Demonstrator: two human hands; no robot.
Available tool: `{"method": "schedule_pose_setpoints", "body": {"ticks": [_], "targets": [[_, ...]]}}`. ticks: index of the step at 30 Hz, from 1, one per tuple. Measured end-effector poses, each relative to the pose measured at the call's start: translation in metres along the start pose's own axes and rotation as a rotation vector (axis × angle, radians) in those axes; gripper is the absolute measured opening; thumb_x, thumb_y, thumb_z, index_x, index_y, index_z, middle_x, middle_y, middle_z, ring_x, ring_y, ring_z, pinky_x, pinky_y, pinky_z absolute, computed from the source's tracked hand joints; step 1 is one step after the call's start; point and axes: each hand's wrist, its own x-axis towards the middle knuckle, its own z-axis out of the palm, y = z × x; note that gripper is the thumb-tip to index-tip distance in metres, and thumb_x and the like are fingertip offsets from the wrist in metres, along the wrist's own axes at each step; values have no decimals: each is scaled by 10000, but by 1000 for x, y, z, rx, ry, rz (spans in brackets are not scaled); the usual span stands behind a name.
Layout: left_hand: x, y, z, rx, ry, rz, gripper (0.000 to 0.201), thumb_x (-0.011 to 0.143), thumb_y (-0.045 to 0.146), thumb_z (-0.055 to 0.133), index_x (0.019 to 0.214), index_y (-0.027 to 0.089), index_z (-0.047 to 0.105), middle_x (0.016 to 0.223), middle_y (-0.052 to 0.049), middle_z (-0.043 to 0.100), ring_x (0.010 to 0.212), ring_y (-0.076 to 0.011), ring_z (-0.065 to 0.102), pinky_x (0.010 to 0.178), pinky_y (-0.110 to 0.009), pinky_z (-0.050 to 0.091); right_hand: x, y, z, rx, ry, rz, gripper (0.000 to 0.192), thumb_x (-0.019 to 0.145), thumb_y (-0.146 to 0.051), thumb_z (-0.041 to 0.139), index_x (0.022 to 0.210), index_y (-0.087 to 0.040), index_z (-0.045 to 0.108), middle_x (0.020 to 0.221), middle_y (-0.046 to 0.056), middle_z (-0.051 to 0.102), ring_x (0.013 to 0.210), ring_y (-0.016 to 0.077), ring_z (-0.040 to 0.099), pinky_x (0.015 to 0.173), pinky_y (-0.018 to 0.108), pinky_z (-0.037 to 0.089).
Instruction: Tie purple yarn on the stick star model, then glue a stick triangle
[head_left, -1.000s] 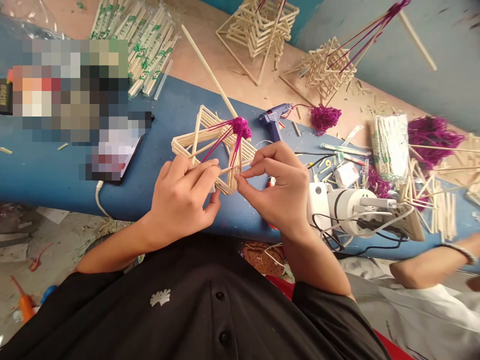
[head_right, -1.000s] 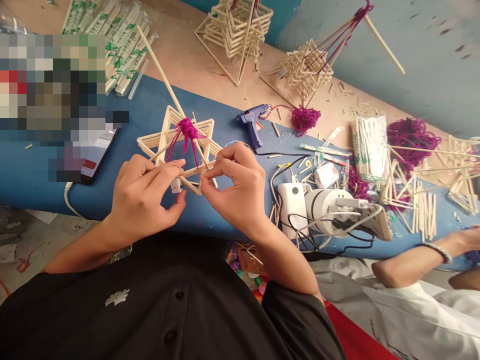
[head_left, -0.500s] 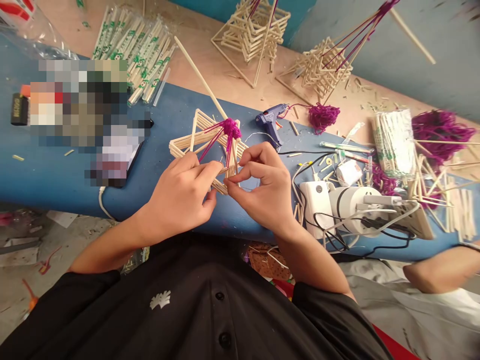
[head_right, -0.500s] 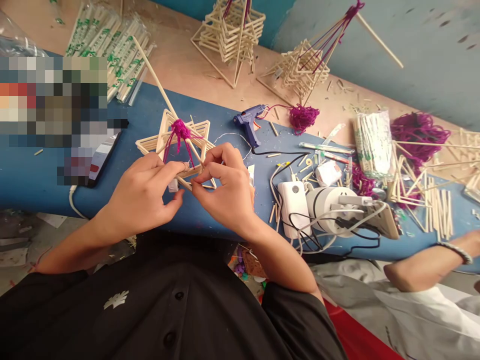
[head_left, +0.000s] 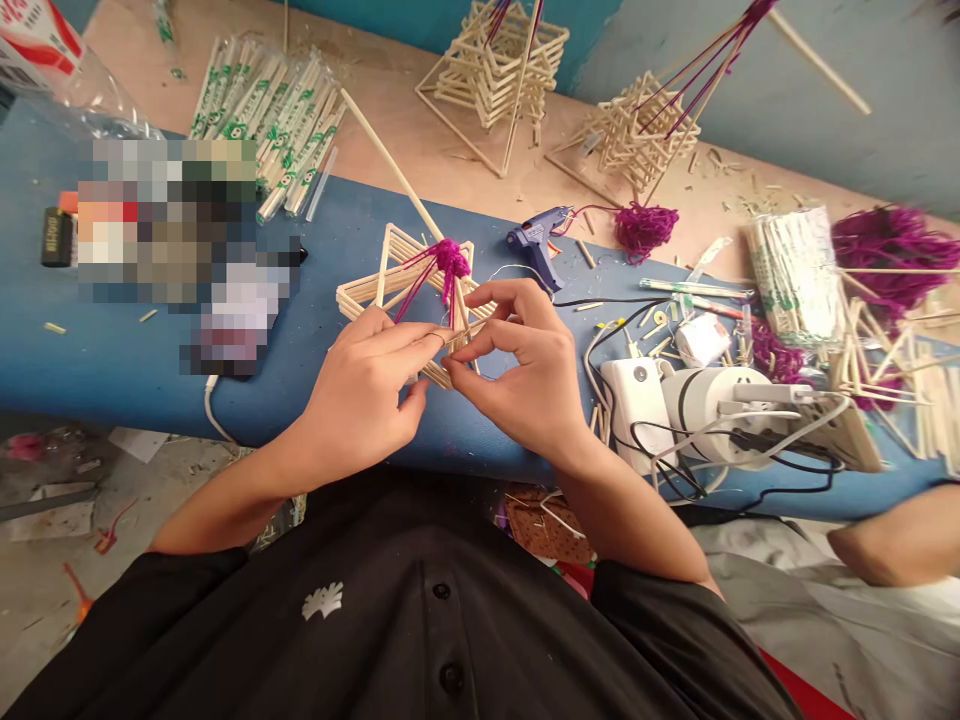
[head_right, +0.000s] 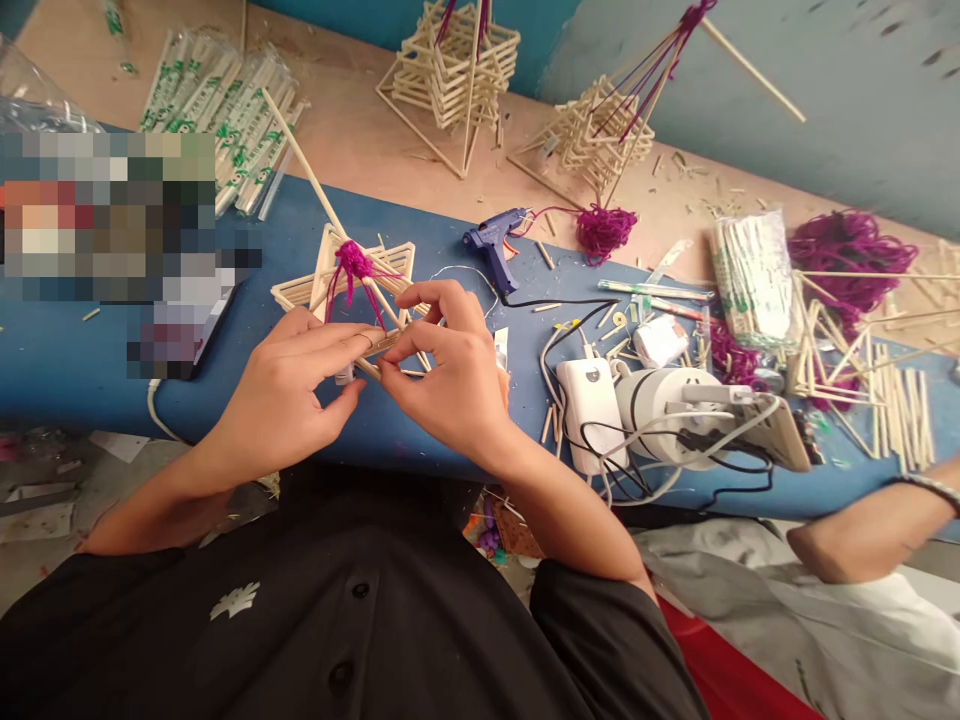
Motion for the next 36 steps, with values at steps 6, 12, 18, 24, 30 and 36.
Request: {"method": "schedule_pose_setpoints", "body": {"ticks": [6, 12, 18, 24, 30, 36], "targets": [[-1, -2, 5, 16, 52, 42, 419, 942, 75, 619, 1329, 129, 769, 1334, -96, 799, 978, -268, 641, 893, -456, 590, 10, 0, -16, 62, -104, -8, 177, 777, -265, 848, 819, -208, 686, 1105, 45, 767, 1038, 191, 699, 873, 351, 547], [-1, -3, 5, 6, 56, 49, 503, 904, 43, 615, 1375, 154, 755, 1332, -81, 803, 962, -255, 637, 917, -458, 594, 47, 5, -33, -37, -153, 18, 167, 868, -167, 677, 984, -228, 781, 994, 27, 785, 786, 137, 630, 718, 326, 509], [0, -4, 6, 16, 66, 60, 534, 875, 33, 633, 1384, 139, 754, 1336, -68, 803, 990, -265, 625, 935, -456, 593, 92, 23, -31, -39, -571, -37, 183, 804, -130, 756, 867, -274, 850, 913, -23, 803, 779, 122, 671, 757, 323, 525], [0, -4, 5, 21, 46, 54, 537, 904, 61, 635, 1420, 166, 738, 1349, -58, 800, 976, -264, 634, 911, -454, 587, 99, 13, -33, -7, -701, 87, 214, 838, -93, 744, 846, -278, 852, 884, -45, 795, 784, 103, 687, 709, 292, 502], [0, -6, 5, 21, 48, 54, 517, 897, 67, 642, 1395, 161, 746, 1356, -50, 798, 980, -269, 640, 920, -455, 593, 96, 14, -35, 127, -718, 125, 122, 856, -165, 766, 853, -250, 853, 919, -3, 809, 747, 110, 619, 686, 302, 477], [-2, -2, 3, -1, 117, 9, 458, 868, 81, 686, 1324, 110, 709, 1267, -90, 807, 1073, -280, 699, 1007, -438, 594, 95, 20, -35, 84, -563, 131, 47, 851, -248, 792, 851, -207, 815, 789, 8, 739, 728, 113, 573, 694, 303, 469]]}}
